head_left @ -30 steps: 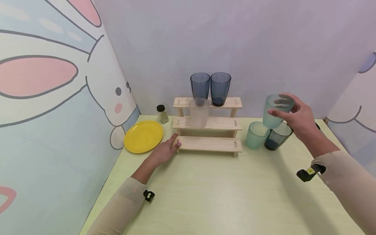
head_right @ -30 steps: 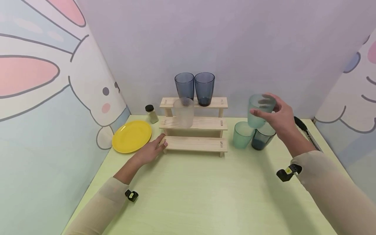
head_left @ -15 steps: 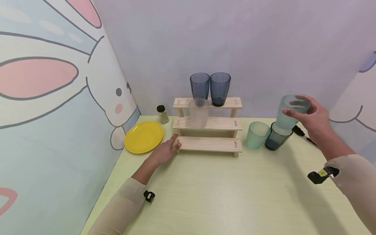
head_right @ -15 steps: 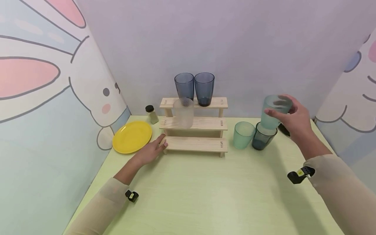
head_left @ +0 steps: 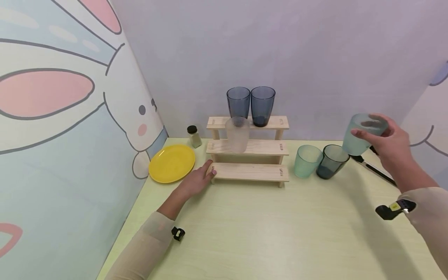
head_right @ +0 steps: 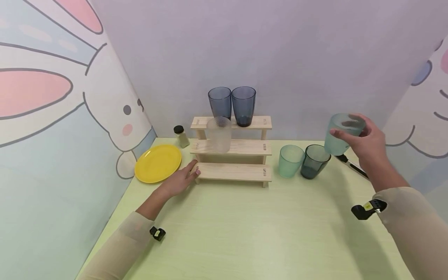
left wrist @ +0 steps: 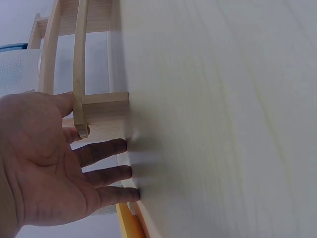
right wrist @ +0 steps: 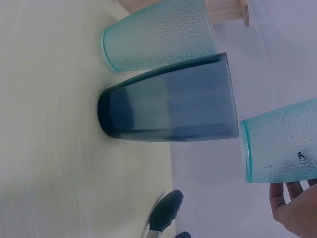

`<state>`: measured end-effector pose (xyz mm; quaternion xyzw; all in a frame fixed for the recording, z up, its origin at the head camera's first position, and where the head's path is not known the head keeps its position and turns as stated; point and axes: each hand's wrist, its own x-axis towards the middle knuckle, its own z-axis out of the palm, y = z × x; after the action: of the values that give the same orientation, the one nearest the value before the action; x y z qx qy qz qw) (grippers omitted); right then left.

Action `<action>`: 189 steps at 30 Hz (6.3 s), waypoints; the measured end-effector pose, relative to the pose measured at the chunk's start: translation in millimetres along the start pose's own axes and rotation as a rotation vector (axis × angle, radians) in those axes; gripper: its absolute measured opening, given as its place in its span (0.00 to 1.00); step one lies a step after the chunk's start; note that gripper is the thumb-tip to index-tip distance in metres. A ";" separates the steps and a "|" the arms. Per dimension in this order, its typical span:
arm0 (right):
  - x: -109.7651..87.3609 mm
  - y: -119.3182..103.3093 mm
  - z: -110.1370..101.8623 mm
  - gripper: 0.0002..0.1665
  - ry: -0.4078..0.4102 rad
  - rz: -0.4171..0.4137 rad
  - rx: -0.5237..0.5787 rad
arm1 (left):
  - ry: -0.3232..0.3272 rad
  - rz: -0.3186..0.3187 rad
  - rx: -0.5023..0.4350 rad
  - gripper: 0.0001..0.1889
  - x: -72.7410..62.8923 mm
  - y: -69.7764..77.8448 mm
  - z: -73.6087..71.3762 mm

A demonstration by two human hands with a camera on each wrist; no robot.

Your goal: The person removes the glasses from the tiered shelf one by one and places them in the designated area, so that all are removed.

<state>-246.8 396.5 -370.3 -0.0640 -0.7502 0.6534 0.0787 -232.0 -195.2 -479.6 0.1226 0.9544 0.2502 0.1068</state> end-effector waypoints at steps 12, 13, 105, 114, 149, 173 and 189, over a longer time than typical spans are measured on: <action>-3.1 5.6 -13.9 0.45 0.028 -0.009 -0.156 | 0.003 -0.005 0.001 0.43 11.0 -16.6 9.5; -3.2 7.0 -14.5 0.45 0.029 -0.014 -0.182 | 0.004 0.002 0.002 0.45 15.7 -24.6 13.4; -16.2 65.0 -26.1 0.53 -0.105 -0.093 -0.497 | 0.002 -0.015 -0.010 0.40 -1.5 1.2 -2.3; -18.5 36.1 12.8 0.54 0.021 -0.218 -0.491 | 0.000 -0.024 -0.021 0.39 -2.1 2.2 -3.3; -34.3 -6.8 183.5 0.61 -0.303 -0.345 -0.392 | 0.002 -0.006 -0.032 0.43 6.2 -8.2 3.1; -23.1 -17.3 271.8 0.64 -0.413 -0.384 -0.344 | 0.002 -0.037 -0.007 0.38 -3.7 6.6 -2.5; -16.7 -25.8 305.4 0.65 -0.293 -0.379 -0.466 | -0.013 -0.068 -0.014 0.40 -1.8 4.5 -0.7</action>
<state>-291.8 93.3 -386.2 0.1549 -0.8813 0.4404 0.0731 -229.7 -192.3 -476.5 0.0910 0.9555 0.2525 0.1221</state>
